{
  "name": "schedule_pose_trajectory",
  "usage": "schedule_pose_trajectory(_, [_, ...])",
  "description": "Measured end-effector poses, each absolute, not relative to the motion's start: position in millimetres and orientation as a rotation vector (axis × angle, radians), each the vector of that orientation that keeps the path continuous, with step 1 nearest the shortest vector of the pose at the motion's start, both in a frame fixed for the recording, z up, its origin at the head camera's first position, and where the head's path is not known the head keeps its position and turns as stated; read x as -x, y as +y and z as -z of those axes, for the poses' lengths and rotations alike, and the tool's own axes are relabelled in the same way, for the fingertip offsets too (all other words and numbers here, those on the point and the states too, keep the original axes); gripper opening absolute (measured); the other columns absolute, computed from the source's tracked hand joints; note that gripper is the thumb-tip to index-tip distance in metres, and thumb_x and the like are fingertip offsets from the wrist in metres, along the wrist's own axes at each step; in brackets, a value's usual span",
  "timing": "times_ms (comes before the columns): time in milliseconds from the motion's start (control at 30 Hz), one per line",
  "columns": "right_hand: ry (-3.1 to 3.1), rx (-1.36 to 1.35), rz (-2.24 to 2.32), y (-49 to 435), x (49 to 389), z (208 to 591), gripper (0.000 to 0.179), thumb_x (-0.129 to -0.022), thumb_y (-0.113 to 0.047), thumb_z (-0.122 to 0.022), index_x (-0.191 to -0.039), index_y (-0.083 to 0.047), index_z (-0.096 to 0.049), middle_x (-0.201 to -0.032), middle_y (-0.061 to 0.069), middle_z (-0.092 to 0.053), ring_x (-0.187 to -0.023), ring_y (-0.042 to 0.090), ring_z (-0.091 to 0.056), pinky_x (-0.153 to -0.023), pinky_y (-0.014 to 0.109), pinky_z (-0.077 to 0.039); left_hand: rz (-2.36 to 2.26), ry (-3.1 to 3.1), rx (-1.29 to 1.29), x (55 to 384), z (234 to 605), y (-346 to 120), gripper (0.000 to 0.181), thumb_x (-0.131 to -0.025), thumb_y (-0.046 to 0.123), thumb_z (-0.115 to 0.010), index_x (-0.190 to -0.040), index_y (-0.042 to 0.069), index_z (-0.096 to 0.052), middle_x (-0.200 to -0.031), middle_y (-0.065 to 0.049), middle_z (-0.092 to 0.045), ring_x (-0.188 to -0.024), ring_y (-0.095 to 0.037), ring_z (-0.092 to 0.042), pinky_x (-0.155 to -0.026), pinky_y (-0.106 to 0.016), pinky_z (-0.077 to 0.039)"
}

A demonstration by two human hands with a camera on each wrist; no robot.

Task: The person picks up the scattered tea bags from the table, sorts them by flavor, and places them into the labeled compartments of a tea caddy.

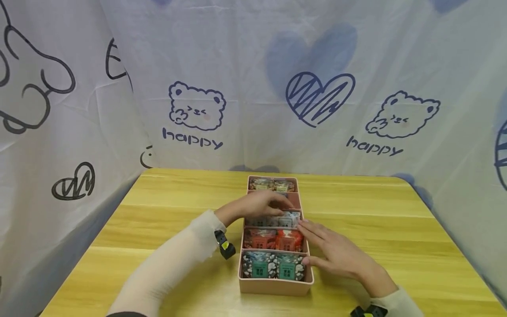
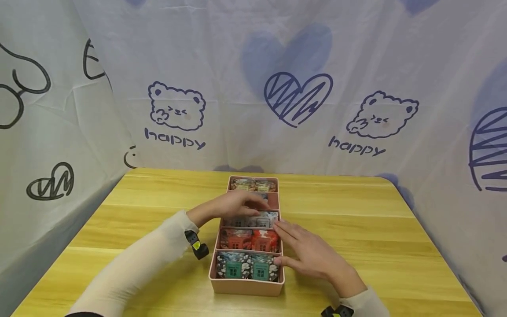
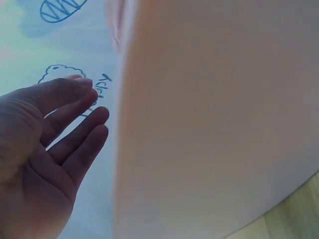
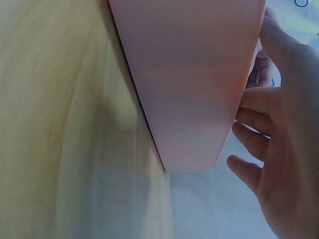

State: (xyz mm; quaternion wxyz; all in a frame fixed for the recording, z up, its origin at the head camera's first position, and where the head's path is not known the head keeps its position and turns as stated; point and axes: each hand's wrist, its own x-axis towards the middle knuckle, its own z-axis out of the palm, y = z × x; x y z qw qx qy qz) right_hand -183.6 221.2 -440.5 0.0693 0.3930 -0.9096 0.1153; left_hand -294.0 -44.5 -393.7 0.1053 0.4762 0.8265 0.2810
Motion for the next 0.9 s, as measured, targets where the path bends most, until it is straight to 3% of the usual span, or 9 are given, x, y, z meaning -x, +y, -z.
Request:
schedule_pose_trajectory(267, [-2.727,-1.152,-0.35,228,188,431,0.073,-0.095,-0.041,-0.062,-0.153,-0.007,-0.032,-0.157,0.01,-0.03,-0.138,0.033,-0.037,-0.108,0.051,-0.036,-0.984,2.479,-1.291,290,393,-75,0.034,-0.098,0.022,-0.062,-0.13,0.009,-0.063,-0.127,-0.006,-0.064,-0.107,-0.015,-0.063,-0.088,-0.031,-0.053])
schedule_pose_trajectory(467, [-2.735,-1.083,-0.337,235,194,428,0.073,-0.096,-0.042,-0.06,-0.155,-0.01,-0.029,-0.156,0.011,-0.031,-0.138,0.035,-0.036,-0.109,0.052,-0.033,-0.965,2.606,-1.236,285,393,-100,0.034,-0.098,0.027,-0.062,-0.128,0.01,-0.064,-0.12,-0.002,-0.065,-0.102,-0.016,-0.061,-0.088,-0.041,-0.052])
schedule_pose_trajectory(700, [-2.758,-1.053,-0.317,245,201,419,0.073,-0.099,-0.044,-0.055,-0.155,-0.007,-0.026,-0.153,0.018,-0.034,-0.137,0.04,-0.036,-0.11,0.056,-0.03,-0.818,2.793,-1.167,275,396,-126,0.039,-0.097,0.037,-0.062,-0.129,0.014,-0.064,-0.129,-0.003,-0.061,-0.123,-0.024,-0.053,-0.104,-0.044,-0.043])
schedule_pose_trajectory(900, [-2.746,-1.052,-0.3,252,210,414,0.076,-0.098,-0.041,-0.058,-0.158,-0.013,-0.02,-0.153,0.019,-0.035,-0.137,0.04,-0.035,-0.11,0.058,-0.029,-0.746,2.888,-1.118,270,400,-148,0.049,-0.096,0.048,-0.058,-0.133,0.016,-0.061,-0.134,-0.005,-0.058,-0.129,-0.028,-0.048,-0.108,-0.048,-0.037])
